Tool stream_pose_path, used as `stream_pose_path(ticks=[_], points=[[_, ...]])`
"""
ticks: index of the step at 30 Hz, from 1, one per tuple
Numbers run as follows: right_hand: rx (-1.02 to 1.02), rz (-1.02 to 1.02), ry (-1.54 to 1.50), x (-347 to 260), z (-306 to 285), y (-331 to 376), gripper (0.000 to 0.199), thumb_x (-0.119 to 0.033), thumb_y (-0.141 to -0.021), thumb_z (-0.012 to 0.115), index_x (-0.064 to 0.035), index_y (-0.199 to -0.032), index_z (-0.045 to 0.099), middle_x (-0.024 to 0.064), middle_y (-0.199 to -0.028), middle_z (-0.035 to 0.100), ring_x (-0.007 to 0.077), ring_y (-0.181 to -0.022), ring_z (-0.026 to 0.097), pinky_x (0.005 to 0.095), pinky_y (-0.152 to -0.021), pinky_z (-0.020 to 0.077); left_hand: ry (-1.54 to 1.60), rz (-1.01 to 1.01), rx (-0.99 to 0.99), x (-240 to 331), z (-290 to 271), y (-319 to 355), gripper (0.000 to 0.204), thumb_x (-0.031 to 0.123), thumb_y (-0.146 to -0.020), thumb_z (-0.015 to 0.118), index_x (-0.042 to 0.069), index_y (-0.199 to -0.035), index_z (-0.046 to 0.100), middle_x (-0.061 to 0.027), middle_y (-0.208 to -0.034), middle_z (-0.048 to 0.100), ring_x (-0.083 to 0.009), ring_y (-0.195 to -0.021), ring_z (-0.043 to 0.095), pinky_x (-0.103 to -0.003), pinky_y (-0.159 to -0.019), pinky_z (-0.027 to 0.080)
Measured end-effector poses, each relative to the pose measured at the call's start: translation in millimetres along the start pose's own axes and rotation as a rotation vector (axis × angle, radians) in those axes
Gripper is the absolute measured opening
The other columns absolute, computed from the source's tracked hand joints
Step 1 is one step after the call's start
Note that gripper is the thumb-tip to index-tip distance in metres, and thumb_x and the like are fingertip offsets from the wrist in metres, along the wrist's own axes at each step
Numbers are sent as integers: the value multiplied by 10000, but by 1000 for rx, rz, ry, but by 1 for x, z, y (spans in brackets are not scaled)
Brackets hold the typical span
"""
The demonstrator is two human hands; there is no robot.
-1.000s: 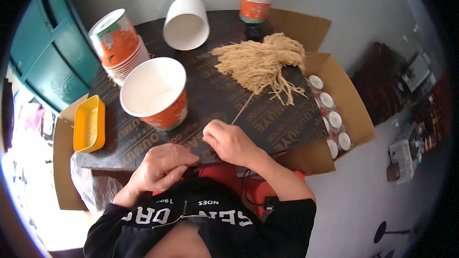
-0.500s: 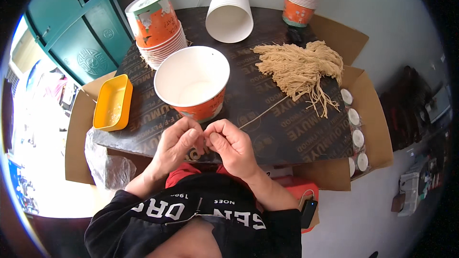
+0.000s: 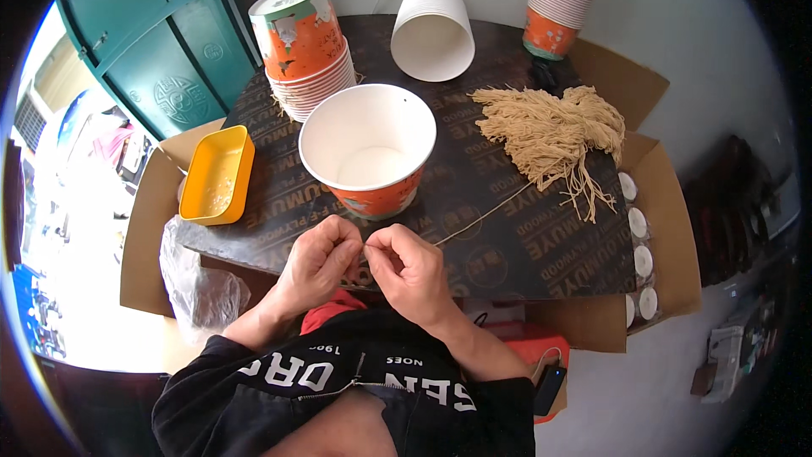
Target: Attaching a thin string or cord to a large paper cup.
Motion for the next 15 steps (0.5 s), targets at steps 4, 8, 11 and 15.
stream_pose_path(ticks=[4, 8, 11, 15], points=[[-18, 37, -71, 4, 5, 0, 56, 10, -913, 632, -6, -868, 602, -45, -704, 546, 5, -620, 466, 187, -537, 366, -76, 82, 27, 11, -17, 1, 32, 18, -938, 573, -4, -918, 563, -81, -711, 583, -168, -622, 581, -304, -589, 488], [-12, 55, -150, 4, -1, 1, 70, -14, -929, 628, -4, -864, 606, -44, -717, 558, 6, -629, 475, 182, -554, 379, -499, 452, 253, 61, -71, -6, 135, -81, -845, 608, 6, -939, 568, -149, -865, 619, -272, -733, 631, -324, -670, 512], [9, 62, -164, 5, -3, -2, 75, -28, -937, 628, -2, -869, 610, -36, -729, 577, 8, -635, 484, 177, -571, 391, -829, 571, 227, 76, -83, -35, 353, -70, -790, 621, 38, -1123, 580, -161, -1307, 539, -387, -1239, 480, -466, -1053, 381], [81, 21, -135, -3, -10, -2, 68, -16, -929, 635, 0, -867, 612, -23, -736, 598, 13, -635, 494, 178, -577, 399, -1004, 527, 14, 57, -78, -53, 246, -22, -802, 663, 68, -1030, 643, -99, -1299, 619, -358, -1431, 338, -574, -1199, 143]])
Point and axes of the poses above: each hand's wrist, its own y-axis away from the middle knuckle, its own z-axis out of the palm, x = y × z, the point moved 10 cm from there along -y, towards the middle knuckle
